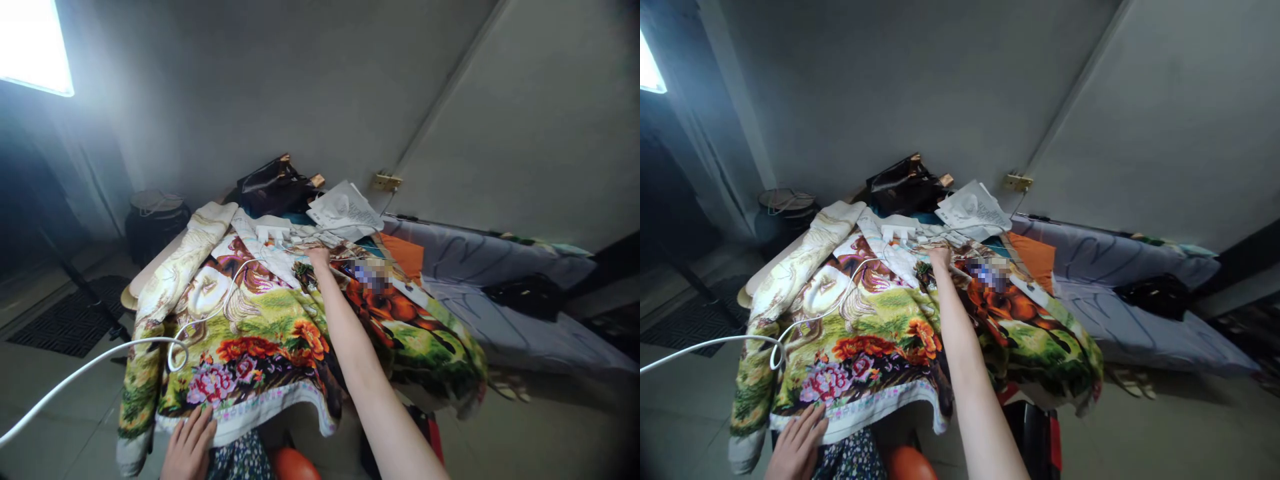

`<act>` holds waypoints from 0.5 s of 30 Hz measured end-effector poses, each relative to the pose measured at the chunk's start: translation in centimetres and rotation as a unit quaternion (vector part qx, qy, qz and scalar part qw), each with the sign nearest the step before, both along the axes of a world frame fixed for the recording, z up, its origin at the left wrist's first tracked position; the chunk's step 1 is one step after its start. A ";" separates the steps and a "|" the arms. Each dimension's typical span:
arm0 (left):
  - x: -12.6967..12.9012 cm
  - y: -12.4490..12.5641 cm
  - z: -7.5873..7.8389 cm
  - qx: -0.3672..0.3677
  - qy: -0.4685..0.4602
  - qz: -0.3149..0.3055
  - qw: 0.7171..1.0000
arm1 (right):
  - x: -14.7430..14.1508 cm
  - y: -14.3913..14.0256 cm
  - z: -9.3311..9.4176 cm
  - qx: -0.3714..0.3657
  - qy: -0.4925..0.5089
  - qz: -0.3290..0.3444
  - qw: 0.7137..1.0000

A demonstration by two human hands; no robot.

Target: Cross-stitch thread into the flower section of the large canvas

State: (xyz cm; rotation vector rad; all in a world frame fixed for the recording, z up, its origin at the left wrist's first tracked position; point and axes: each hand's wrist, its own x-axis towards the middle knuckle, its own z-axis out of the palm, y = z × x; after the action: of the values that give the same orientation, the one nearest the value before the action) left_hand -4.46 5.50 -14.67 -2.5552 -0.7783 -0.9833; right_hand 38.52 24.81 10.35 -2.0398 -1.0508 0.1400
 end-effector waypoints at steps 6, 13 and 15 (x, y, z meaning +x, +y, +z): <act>-0.3 -0.9 1.4 -0.134 -0.016 -0.003 0.991 | -5.3 -7.8 -0.1 0.106 0.105 0.137 0.979; 2.0 -1.7 9.0 -0.273 -0.145 -0.045 0.950 | -16.9 -21.0 -5.0 0.027 0.086 0.422 0.902; 2.9 -1.8 11.4 -0.283 -0.147 -0.119 0.940 | -19.8 -23.5 -6.1 -0.006 0.063 0.478 0.876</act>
State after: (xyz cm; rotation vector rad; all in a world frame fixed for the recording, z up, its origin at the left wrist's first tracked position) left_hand -1.55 3.72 -3.26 -3.0897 -0.9623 -1.4124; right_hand 18.71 1.32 4.26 -1.3158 -1.8797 0.7705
